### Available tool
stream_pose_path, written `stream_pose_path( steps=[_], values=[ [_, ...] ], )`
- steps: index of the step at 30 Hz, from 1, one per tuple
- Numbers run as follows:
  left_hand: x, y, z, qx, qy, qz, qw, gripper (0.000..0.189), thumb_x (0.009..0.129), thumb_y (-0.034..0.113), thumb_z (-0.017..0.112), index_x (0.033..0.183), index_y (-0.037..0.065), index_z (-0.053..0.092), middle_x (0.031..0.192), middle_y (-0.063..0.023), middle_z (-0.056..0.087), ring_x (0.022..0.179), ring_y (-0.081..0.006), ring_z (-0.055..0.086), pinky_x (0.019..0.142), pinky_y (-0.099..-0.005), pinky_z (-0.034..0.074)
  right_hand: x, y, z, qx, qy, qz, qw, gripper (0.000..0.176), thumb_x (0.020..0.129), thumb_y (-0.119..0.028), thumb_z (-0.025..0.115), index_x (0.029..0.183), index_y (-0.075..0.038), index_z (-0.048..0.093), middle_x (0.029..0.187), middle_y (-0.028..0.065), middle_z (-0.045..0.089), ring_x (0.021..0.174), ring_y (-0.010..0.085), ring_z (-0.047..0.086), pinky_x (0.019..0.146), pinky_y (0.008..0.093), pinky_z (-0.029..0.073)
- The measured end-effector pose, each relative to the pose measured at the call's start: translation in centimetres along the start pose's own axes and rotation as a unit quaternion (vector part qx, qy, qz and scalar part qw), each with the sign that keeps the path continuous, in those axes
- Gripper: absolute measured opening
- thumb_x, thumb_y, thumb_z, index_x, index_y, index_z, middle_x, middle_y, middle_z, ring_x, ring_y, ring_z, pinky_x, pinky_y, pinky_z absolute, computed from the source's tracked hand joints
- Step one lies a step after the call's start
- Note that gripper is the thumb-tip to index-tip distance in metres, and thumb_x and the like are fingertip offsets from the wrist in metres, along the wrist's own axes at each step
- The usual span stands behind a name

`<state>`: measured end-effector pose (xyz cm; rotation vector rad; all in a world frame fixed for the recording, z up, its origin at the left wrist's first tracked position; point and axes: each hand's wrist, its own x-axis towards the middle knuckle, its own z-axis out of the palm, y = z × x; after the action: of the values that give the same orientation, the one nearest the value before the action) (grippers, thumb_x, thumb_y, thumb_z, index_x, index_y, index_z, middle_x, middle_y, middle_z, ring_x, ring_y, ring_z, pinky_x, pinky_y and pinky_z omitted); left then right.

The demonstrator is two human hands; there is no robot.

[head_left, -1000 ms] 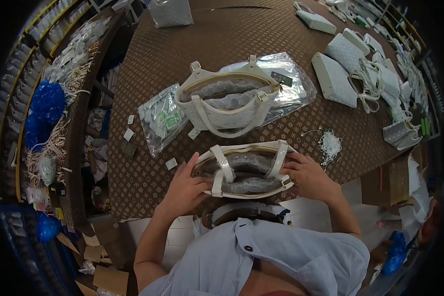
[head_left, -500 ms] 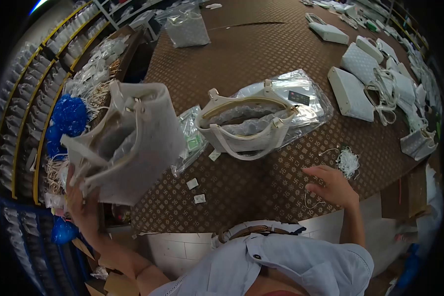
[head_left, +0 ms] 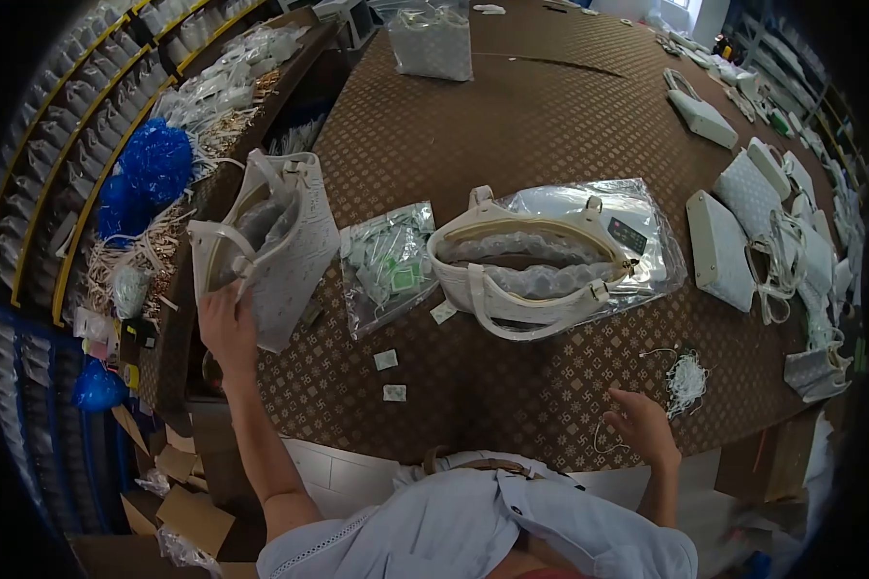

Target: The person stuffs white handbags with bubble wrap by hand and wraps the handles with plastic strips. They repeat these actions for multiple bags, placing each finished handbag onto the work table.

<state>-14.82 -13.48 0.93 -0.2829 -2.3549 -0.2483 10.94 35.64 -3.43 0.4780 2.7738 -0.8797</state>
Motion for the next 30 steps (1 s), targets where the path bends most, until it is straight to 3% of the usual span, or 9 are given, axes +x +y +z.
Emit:
stream_pose_path(
  steps=[2, 4, 7, 15, 18, 22, 24, 27, 30],
  values=[
    [-0.7, 1.4, -0.9, 0.021, -0.013, 0.001, 1.000, 0.019, 0.078, 0.009, 0.065, 0.097, 0.007, 0.063, 0.090, -0.0053, 0.062, 0.090, -0.0258, 0.055, 0.074, -0.0419, 0.045, 0.7, -0.6, 0.2, -0.023, 0.005, -0.047, 0.999, 0.039, 0.076, -0.017, 0.068, 0.113, -0.006, 0.059, 0.099, 0.0144, 0.062, 0.085, 0.0279, 0.061, 0.077, 0.0338, 0.048],
    [-1.3, 2.8, -2.1, 0.068, 0.027, 0.192, 0.979, 0.014, 0.075, 0.008, 0.066, 0.089, 0.011, 0.063, 0.094, -0.0022, 0.063, 0.094, -0.0232, 0.054, 0.087, -0.0502, 0.043, 1.4, -1.6, 0.3, -0.028, -0.004, -0.031, 0.999, 0.039, 0.076, -0.016, 0.068, 0.113, -0.006, 0.059, 0.100, 0.0143, 0.062, 0.086, 0.0281, 0.061, 0.077, 0.0343, 0.048],
    [-3.9, 3.7, -3.9, 0.054, 0.001, 0.264, 0.963, 0.014, 0.073, 0.008, 0.066, 0.086, 0.012, 0.061, 0.099, -0.0009, 0.063, 0.097, -0.0221, 0.053, 0.094, -0.0611, 0.036, 1.8, -2.2, 0.6, -0.044, -0.012, -0.031, 0.998, 0.039, 0.076, -0.016, 0.067, 0.113, -0.007, 0.059, 0.101, 0.0143, 0.062, 0.088, 0.0290, 0.060, 0.078, 0.0355, 0.048],
    [-8.8, 1.7, -6.4, 0.019, -0.040, 0.273, 0.961, 0.015, 0.074, 0.011, 0.065, 0.088, 0.017, 0.061, 0.099, 0.0014, 0.063, 0.102, -0.0203, 0.054, 0.095, -0.0634, 0.035, 1.7, -2.9, 2.6, -0.086, -0.067, -0.011, 0.994, 0.039, 0.075, -0.018, 0.066, 0.111, -0.006, 0.059, 0.101, 0.0144, 0.061, 0.091, 0.0308, 0.059, 0.079, 0.0375, 0.047],
    [-9.8, 2.1, -6.5, 0.017, -0.096, 0.286, 0.953, 0.016, 0.073, 0.009, 0.067, 0.088, 0.015, 0.065, 0.095, -0.0011, 0.064, 0.100, -0.0202, 0.053, 0.096, -0.0617, 0.036, 1.8, -2.8, 3.3, -0.074, -0.057, -0.022, 0.995, 0.036, 0.074, -0.018, 0.066, 0.108, -0.007, 0.060, 0.093, 0.0134, 0.062, 0.090, 0.0307, 0.058, 0.077, 0.0384, 0.047],
    [-9.5, 2.7, -7.2, -0.021, -0.074, 0.270, 0.960, 0.017, 0.070, 0.007, 0.068, 0.086, 0.011, 0.066, 0.092, -0.0023, 0.064, 0.095, -0.0221, 0.055, 0.090, -0.0535, 0.043, 2.0, -3.3, 3.4, -0.081, -0.069, -0.044, 0.993, 0.037, 0.075, -0.017, 0.066, 0.110, -0.007, 0.059, 0.095, 0.0134, 0.062, 0.090, 0.0311, 0.058, 0.079, 0.0386, 0.046],
    [-9.7, 2.9, -8.1, -0.047, -0.084, 0.206, 0.974, 0.010, 0.072, 0.006, 0.065, 0.081, 0.011, 0.066, 0.090, -0.0031, 0.063, 0.086, -0.0235, 0.056, 0.084, -0.0509, 0.046, 2.0, -3.1, 3.3, -0.095, -0.068, -0.020, 0.993, 0.036, 0.075, -0.016, 0.066, 0.110, -0.007, 0.059, 0.095, 0.0133, 0.062, 0.090, 0.0313, 0.058, 0.079, 0.0389, 0.046],
    [-9.3, 3.7, -9.6, -0.122, -0.087, 0.220, 0.964, 0.018, 0.066, 0.004, 0.066, 0.084, 0.006, 0.065, 0.089, -0.0059, 0.063, 0.079, -0.0257, 0.056, 0.073, -0.0399, 0.048, 1.8, -2.2, 3.2, -0.056, -0.062, -0.029, 0.996, 0.044, 0.075, -0.016, 0.066, 0.116, -0.008, 0.055, 0.108, 0.0152, 0.058, 0.100, 0.0314, 0.056, 0.084, 0.0383, 0.046],
    [-8.5, 5.6, -10.4, -0.179, -0.107, 0.157, 0.965, 0.022, 0.064, 0.003, 0.064, 0.086, 0.002, 0.064, 0.086, -0.0074, 0.064, 0.078, -0.0273, 0.056, 0.068, -0.0349, 0.046, 3.0, -3.2, 2.3, 0.004, 0.112, -0.113, 0.987, 0.060, 0.074, -0.015, 0.067, 0.129, -0.009, 0.044, 0.126, 0.0157, 0.046, 0.118, 0.0321, 0.044, 0.094, 0.0379, 0.041]
  ],
)
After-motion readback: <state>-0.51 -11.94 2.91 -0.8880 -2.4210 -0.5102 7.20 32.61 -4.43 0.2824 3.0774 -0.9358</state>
